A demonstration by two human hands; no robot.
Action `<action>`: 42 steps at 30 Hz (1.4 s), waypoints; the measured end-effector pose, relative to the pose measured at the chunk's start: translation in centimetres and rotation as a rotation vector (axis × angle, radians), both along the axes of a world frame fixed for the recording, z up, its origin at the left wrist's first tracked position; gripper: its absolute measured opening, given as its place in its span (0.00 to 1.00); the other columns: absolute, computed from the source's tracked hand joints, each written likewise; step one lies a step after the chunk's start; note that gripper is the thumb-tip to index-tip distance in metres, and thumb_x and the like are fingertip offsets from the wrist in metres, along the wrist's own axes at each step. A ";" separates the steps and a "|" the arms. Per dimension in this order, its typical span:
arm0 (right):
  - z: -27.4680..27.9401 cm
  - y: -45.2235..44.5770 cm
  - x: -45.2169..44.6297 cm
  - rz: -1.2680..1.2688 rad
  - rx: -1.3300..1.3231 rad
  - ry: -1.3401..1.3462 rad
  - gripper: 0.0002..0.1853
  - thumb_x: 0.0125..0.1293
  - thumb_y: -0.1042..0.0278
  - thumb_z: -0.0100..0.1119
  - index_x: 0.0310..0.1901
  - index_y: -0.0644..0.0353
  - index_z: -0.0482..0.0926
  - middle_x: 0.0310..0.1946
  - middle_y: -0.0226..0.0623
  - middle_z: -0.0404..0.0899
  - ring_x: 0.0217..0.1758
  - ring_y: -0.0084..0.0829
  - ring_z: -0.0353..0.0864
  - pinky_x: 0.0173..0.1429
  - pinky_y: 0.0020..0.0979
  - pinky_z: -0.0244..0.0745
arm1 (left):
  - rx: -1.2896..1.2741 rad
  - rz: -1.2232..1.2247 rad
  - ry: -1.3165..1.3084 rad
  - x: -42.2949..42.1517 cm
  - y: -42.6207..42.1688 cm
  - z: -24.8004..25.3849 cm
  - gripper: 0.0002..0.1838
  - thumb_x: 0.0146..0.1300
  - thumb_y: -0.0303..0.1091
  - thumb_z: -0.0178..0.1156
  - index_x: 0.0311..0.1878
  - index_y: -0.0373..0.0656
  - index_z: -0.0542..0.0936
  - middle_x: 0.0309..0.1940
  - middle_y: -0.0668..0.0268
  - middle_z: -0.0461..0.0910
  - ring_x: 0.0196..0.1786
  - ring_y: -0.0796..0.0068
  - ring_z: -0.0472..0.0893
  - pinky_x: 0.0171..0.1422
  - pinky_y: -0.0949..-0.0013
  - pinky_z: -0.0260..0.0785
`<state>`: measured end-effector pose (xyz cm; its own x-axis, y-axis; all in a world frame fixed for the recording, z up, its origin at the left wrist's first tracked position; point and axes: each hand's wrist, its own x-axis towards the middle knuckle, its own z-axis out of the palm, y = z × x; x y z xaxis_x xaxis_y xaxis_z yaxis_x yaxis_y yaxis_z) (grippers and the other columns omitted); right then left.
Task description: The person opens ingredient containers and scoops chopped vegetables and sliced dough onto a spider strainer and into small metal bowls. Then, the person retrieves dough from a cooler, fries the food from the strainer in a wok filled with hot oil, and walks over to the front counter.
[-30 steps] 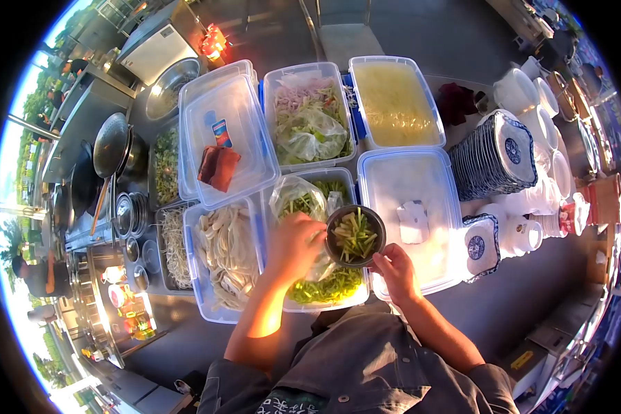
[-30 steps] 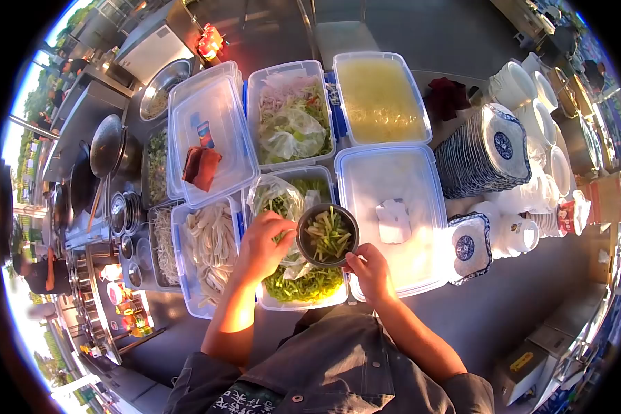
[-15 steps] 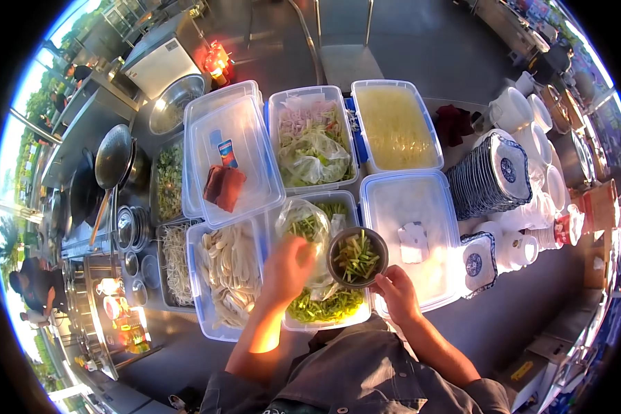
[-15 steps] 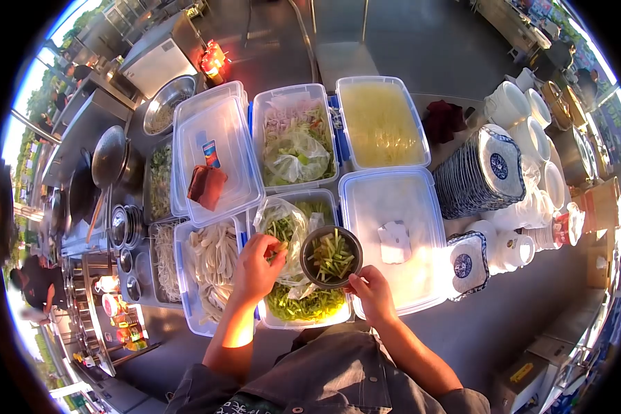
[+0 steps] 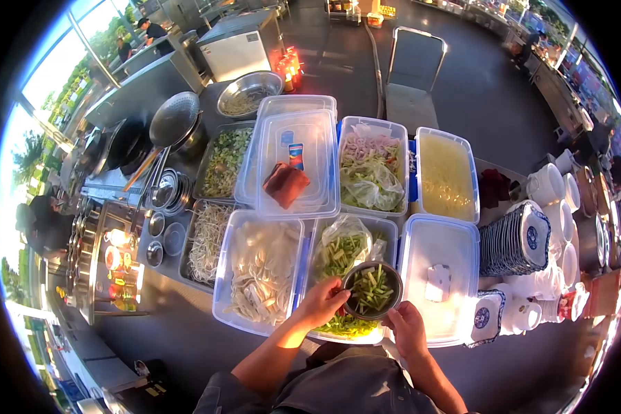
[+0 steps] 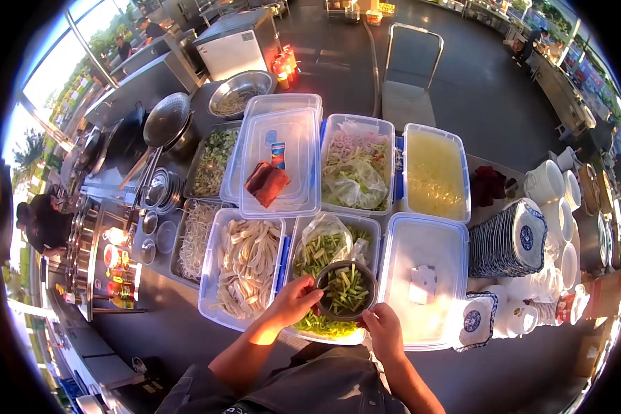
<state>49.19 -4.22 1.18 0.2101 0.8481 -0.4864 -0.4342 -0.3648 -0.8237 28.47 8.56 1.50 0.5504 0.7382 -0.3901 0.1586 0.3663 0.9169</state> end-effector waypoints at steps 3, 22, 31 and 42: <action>1.7 0.0 -1.7 0.013 0.079 0.185 0.09 0.74 0.67 0.50 0.47 0.64 0.72 0.41 0.39 0.80 0.41 0.31 0.84 0.48 0.32 0.80 | -0.118 0.246 -0.095 -3.1 -2.2 1.2 0.08 0.69 0.33 0.58 0.37 0.38 0.72 0.26 0.66 0.75 0.26 0.75 0.79 0.29 0.72 0.68; 1.3 6.3 -21.1 0.351 0.095 0.012 0.12 0.73 0.67 0.51 0.48 0.68 0.75 0.44 0.44 0.82 0.39 0.32 0.85 0.46 0.30 0.80 | -0.020 1.466 -0.164 -48.0 -0.5 -7.2 0.06 0.70 0.27 0.48 0.45 0.36 0.73 0.34 0.60 0.79 0.28 0.72 0.78 0.32 0.70 0.69; -0.9 17.3 -47.4 0.801 0.096 -0.087 0.15 0.73 0.69 0.51 0.57 0.66 0.73 0.47 0.38 0.80 0.45 0.30 0.83 0.48 0.28 0.78 | -0.026 1.551 -0.130 -67.0 8.0 -11.0 0.04 0.70 0.27 0.48 0.42 0.39 0.73 0.32 0.64 0.78 0.30 0.76 0.77 0.33 0.73 0.68; -12.6 29.0 -73.3 0.738 -0.455 0.116 0.18 0.73 0.62 0.53 0.56 0.67 0.71 0.49 0.40 0.77 0.44 0.31 0.84 0.44 0.27 0.79 | -0.159 1.561 -0.119 -74.9 10.7 -14.9 0.04 0.71 0.28 0.49 0.38 0.43 0.70 0.29 0.66 0.78 0.27 0.78 0.78 0.30 0.75 0.68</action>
<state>-24.09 24.75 -11.45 -0.3878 0.4665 -0.7949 -0.0295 -0.8683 -0.4952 -46.42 19.23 -13.36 -0.6538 0.5424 -0.5276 -0.5210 0.1829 0.8337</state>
